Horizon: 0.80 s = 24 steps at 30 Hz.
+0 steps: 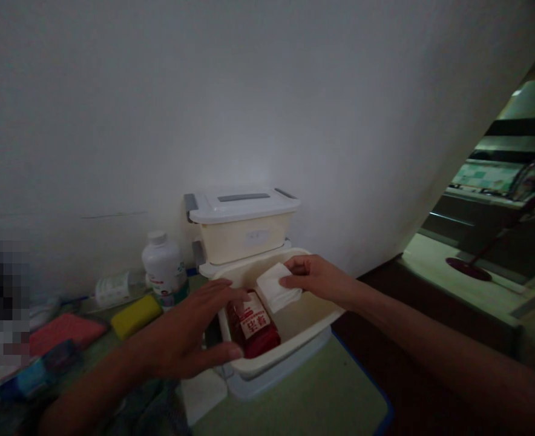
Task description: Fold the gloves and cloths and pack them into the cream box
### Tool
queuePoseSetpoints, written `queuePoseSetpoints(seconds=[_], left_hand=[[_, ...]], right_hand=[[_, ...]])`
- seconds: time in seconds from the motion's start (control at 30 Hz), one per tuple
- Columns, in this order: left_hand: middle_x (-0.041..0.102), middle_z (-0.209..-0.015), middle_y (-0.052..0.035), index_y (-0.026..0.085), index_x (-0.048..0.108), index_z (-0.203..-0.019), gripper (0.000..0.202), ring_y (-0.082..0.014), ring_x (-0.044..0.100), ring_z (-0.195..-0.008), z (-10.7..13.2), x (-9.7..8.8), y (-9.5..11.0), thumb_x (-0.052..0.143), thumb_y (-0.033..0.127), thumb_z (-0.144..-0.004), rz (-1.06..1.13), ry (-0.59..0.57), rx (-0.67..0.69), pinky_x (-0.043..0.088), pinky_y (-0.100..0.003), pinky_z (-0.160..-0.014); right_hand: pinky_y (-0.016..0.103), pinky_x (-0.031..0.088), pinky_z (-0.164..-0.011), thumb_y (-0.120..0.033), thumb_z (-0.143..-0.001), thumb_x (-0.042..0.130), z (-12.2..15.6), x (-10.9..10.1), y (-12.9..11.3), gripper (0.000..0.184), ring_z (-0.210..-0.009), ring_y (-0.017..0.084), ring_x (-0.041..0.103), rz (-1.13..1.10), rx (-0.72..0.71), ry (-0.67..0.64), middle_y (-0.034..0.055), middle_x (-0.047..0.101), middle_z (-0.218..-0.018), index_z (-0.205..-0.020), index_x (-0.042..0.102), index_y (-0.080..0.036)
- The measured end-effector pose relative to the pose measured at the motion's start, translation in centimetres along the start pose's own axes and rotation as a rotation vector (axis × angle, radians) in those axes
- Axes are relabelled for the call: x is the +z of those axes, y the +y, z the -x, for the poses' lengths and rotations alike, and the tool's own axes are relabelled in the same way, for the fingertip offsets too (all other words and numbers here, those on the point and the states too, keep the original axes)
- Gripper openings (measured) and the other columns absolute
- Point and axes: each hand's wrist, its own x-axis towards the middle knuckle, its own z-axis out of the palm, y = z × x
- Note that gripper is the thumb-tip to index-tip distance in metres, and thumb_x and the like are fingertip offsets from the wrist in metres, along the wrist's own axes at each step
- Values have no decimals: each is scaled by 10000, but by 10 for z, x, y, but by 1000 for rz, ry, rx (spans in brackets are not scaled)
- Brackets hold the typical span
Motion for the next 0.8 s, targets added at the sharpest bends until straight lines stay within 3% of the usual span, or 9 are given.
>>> queuePoseSetpoints(seconds=[0.07, 0.17, 0.27, 0.37, 0.47, 0.57, 0.67, 0.8], left_hand=[[478, -1352, -88, 259, 335, -1308, 571, -283, 352, -1299, 12, -2, -7, 553, 225, -781, -43, -20, 84, 255, -501, -1079], [493, -1344, -47, 276, 382, -1299, 671, -253, 342, -1307, 12, -8, -7, 559, 104, -675, -125, -211, 161, 127, -510, -1125], [604, -1191, -42, 244, 531, -1157, 511, -229, 430, -1243, -2, -9, -4, 521, 45, -686, -188, -307, 158, 102, -499, -1135], [688, -997, -55, 206, 629, -921, 346, -190, 581, -1071, -10, -8, -2, 383, -7, -804, -189, -211, 206, 182, -459, -1128], [706, -995, -79, 212, 650, -927, 298, -211, 599, -1047, -2, -16, 5, 371, 111, -899, -105, -107, 258, 279, -421, -1097], [700, -1067, -48, 272, 665, -980, 268, -237, 566, -1101, 22, -39, 15, 419, 200, -901, -54, -18, 245, 333, -418, -1066], [719, -1018, -21, 312, 680, -992, 260, -233, 591, -1056, 56, -68, 24, 451, 245, -890, -101, 23, 157, 330, -421, -1067], [724, -998, -13, 332, 690, -977, 266, -243, 607, -1022, 101, -90, 28, 453, 288, -867, -177, 34, 32, 340, -435, -1060]], right_hand=[[235, 420, -588, -190, -662, 694, -5, -5, 8, 103, -583, 91, 575, -2, 15, 3, 9, 674, -693, -717, 615, -153], [233, 416, -584, -203, -662, 697, -6, -6, 15, 114, -581, 91, 575, -1, 22, 23, -3, 669, -678, -715, 606, -158], [232, 410, -583, -219, -676, 693, -4, -3, 17, 115, -583, 91, 576, 10, 12, 53, -6, 669, -679, -730, 616, -153], [237, 407, -571, -235, -689, 687, 0, -1, 11, 123, -580, 95, 577, 18, -12, 87, 2, 674, -692, -747, 623, -147], [240, 421, -591, -245, -710, 675, 8, 3, -7, 129, -612, 98, 589, 19, -50, 120, 10, 681, -740, -778, 625, -148], [252, 447, -675, -249, -726, 663, 21, 17, -34, 131, -689, 103, 611, 3, -109, 122, 11, 687, -807, -811, 624, -158], [266, 453, -699, -247, -724, 668, 32, 42, -55, 138, -716, 116, 621, -1, -158, 42, 24, 691, -829, -820, 628, -155], [273, 461, -685, -257, -727, 668, 33, 85, -57, 150, -726, 131, 628, 26, -177, -47, 38, 689, -838, -828, 632, -152]])
